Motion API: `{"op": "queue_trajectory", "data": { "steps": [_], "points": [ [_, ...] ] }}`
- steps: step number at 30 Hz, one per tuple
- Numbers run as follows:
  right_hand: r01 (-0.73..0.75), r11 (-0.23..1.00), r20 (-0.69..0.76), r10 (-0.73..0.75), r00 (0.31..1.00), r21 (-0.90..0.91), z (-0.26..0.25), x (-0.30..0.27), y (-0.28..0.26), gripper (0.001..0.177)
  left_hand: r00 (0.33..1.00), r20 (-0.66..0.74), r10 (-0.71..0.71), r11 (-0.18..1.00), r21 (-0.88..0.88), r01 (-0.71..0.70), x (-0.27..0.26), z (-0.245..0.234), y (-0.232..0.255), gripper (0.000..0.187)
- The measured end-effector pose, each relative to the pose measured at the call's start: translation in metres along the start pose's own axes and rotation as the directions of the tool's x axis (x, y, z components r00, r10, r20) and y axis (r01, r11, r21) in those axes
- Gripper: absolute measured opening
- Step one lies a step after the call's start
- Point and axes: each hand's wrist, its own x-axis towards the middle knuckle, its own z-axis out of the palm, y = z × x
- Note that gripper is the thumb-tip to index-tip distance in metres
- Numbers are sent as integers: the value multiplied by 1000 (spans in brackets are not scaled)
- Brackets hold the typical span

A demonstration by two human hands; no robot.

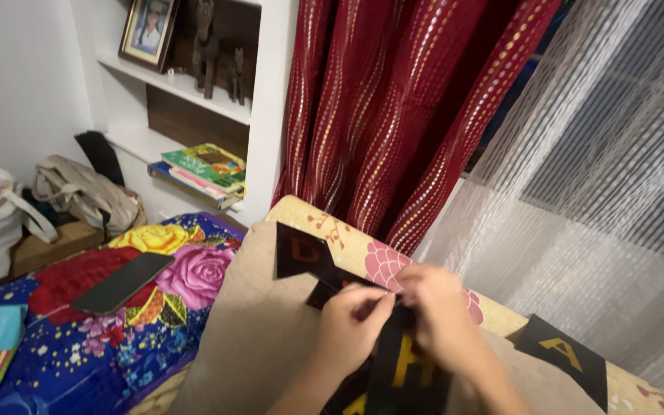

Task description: The person assembles a black and gold birthday banner by threading a string through pre-punched holes in individual letter flags. They handle each flag one at a time, aligning the holes and pulling the string through to connect the letters in sequence.

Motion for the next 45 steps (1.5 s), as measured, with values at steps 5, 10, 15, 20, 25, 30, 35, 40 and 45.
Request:
{"op": "queue_trajectory", "data": {
  "steps": [5,10,15,20,25,30,35,40,45],
  "points": [
    [-215,969,-183,234,955,119,-64,-6,17,41,978,-52,203,977,79,-199,4,16,12,15],
    [-267,903,-201,346,917,337,-109,3,41,15,998,-36,49,994,-94,-52,-8,33,-8,13],
    [-404,561,58,533,844,723,-98,-5,57,10,999,-51,13,1000,-8,-14,-19,29,-36,14],
    [-426,244,185,640,746,871,-70,-26,72,13,983,-63,-173,983,49,176,-39,11,-56,18],
    [-439,112,263,661,703,891,-56,-42,74,14,992,-10,-126,992,-30,126,-45,2,-61,18],
    [-392,140,200,679,706,909,-43,-45,63,9,992,-100,-82,981,165,98,-53,-4,-55,16],
    [-450,187,216,679,702,873,-38,-53,56,12,977,-152,148,827,562,-38,-58,-9,-47,18],
    [-435,130,249,660,708,891,-32,-63,59,11,984,-68,163,749,658,-78,-56,-2,-32,38],
    [-443,101,281,644,712,891,-21,-70,64,12,918,143,371,843,363,-397,-36,36,1,31]
  ]
}}
